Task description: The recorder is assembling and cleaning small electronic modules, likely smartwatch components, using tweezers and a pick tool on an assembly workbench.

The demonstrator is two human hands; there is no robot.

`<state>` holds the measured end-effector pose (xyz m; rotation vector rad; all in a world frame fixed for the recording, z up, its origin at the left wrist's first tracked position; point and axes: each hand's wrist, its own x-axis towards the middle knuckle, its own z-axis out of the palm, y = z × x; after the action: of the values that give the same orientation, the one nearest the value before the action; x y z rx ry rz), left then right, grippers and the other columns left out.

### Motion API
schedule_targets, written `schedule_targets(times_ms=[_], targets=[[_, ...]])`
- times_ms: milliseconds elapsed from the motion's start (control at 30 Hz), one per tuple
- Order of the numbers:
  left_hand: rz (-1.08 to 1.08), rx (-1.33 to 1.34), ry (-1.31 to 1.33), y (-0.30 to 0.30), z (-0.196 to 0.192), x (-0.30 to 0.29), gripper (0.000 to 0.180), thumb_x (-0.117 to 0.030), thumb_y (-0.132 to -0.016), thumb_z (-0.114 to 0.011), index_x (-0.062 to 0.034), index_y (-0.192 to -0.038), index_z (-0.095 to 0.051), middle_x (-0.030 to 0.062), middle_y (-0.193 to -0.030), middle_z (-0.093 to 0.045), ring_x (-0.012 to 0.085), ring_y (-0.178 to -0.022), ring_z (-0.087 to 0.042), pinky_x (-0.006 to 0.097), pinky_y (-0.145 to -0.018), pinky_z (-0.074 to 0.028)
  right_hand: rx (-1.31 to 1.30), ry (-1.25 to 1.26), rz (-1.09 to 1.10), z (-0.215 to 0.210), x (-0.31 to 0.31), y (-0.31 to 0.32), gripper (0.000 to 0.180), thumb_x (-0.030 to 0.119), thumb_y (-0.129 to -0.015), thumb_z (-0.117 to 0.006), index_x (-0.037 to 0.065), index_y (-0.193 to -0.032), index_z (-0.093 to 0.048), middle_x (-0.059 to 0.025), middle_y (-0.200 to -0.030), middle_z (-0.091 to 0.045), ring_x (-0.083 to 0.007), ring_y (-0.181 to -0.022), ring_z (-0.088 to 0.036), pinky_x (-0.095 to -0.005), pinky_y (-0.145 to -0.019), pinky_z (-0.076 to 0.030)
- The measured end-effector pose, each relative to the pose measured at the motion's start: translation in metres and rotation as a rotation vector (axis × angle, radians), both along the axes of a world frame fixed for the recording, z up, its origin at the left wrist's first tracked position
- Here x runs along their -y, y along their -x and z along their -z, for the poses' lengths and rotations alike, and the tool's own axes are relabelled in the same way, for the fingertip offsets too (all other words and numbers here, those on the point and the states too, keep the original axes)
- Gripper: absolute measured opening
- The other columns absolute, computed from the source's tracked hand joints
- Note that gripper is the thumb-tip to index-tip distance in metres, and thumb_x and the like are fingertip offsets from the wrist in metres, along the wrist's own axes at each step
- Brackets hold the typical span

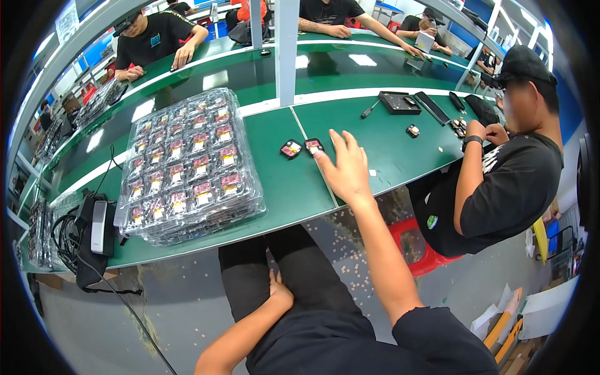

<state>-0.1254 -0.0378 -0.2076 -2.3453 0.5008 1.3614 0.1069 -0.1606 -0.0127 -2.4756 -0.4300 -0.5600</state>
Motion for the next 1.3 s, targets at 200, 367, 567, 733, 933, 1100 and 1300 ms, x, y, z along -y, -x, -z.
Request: schedule_targets(times_ms=[200, 367, 567, 733, 933, 1100, 1300], targets=[[-0.024, -0.061, 0.043, -0.004, 0.015, -0.007, 0.06, -0.034, -0.103, -0.045, -0.0138, -0.158, -0.033, 0.0086, -0.168, -0.016, 0.0386, -0.155, 0.0, 0.069, -0.116, 0.003, 0.139, -0.007, 0.153, -0.008, 0.065, -0.06, 0.064, 0.047, -0.095, -0.062, 0.0, -0.139, -0.053, -0.0319, -0.147, -0.04, -0.0461, -0.138, -0.04, -0.0527, -0.114, -0.032], [0.016, -0.117, 0.041, -0.012, 0.017, -0.004, 0.067, -0.041, -0.097, -0.056, -0.0147, -0.156, -0.037, 0.0097, -0.167, -0.02, 0.0403, -0.155, -0.004, 0.07, -0.116, 0.002, -0.131, 0.245, 0.637, -0.004, 0.149, -0.108, 0.073, 0.058, -0.096, -0.052, 0.004, -0.145, -0.047, -0.0248, -0.157, -0.033, -0.0411, -0.147, -0.027, -0.0563, -0.118, -0.023], [-0.054, -0.153, 0.094, -0.013, 0.034, -0.017, 0.077, -0.045, -0.087, -0.07, -0.0157, -0.153, -0.043, 0.0111, -0.166, -0.024, 0.0428, -0.154, -0.005, 0.069, -0.117, 0.0, -0.234, -0.155, 0.039, -0.032, 0.09, -0.085, 0.042, 0.034, -0.1, -0.059, -0.001, -0.124, -0.064, -0.0218, -0.124, -0.066, -0.0353, -0.118, -0.062, -0.0404, -0.102, -0.047], [-0.072, -0.193, 0.14, -0.021, 0.019, -0.02, 0.072, -0.035, -0.085, -0.073, -0.0129, -0.149, -0.049, 0.0136, -0.165, -0.026, 0.0428, -0.154, -0.008, 0.067, -0.118, -0.003, 0.193, 0.015, 0.157, -0.026, 0.131, -0.166, 0.031, 0.016, -0.097, -0.057, -0.004, -0.119, -0.065, -0.0231, -0.122, -0.065, -0.0393, -0.116, -0.061, -0.0439, -0.101, -0.047], [-0.173, -0.204, 0.287, -0.029, 0.039, -0.026, 0.069, -0.017, -0.078, -0.073, -0.0076, -0.144, -0.054, 0.0168, -0.162, -0.031, 0.0422, -0.154, -0.012, 0.066, -0.119, -0.009, 0.019, 0.288, 0.588, -0.023, 0.218, -0.259, 0.041, 0.025, -0.087, -0.063, 0.009, -0.124, -0.069, -0.0226, -0.126, -0.064, -0.0384, -0.118, -0.061, -0.0452, -0.104, -0.046], [-0.26, -0.245, 0.364, -0.03, 0.063, -0.036, 0.061, -0.01, -0.072, -0.072, -0.0051, -0.132, -0.065, 0.0209, -0.159, -0.036, 0.0441, -0.152, -0.017, 0.063, -0.119, -0.014, -0.082, 0.175, 0.545, -0.032, 0.207, -0.26, 0.031, 0.026, -0.088, -0.065, 0.007, -0.111, -0.074, -0.0183, -0.11, -0.072, -0.036, -0.108, -0.067, -0.0419, -0.095, -0.051], [-0.226, -0.292, 0.411, -0.041, 0.081, -0.031, 0.053, -0.007, -0.068, -0.07, -0.0057, -0.122, -0.072, 0.026, -0.15, -0.047, 0.0464, -0.149, -0.025, 0.062, -0.118, -0.017, 0.465, 0.242, 0.37, -0.047, 0.194, -0.199, 0.021, 0.013, -0.096, -0.059, -0.001, -0.105, -0.071, -0.0194, -0.107, -0.069, -0.0388, -0.097, -0.063, -0.047, -0.088, -0.049]])
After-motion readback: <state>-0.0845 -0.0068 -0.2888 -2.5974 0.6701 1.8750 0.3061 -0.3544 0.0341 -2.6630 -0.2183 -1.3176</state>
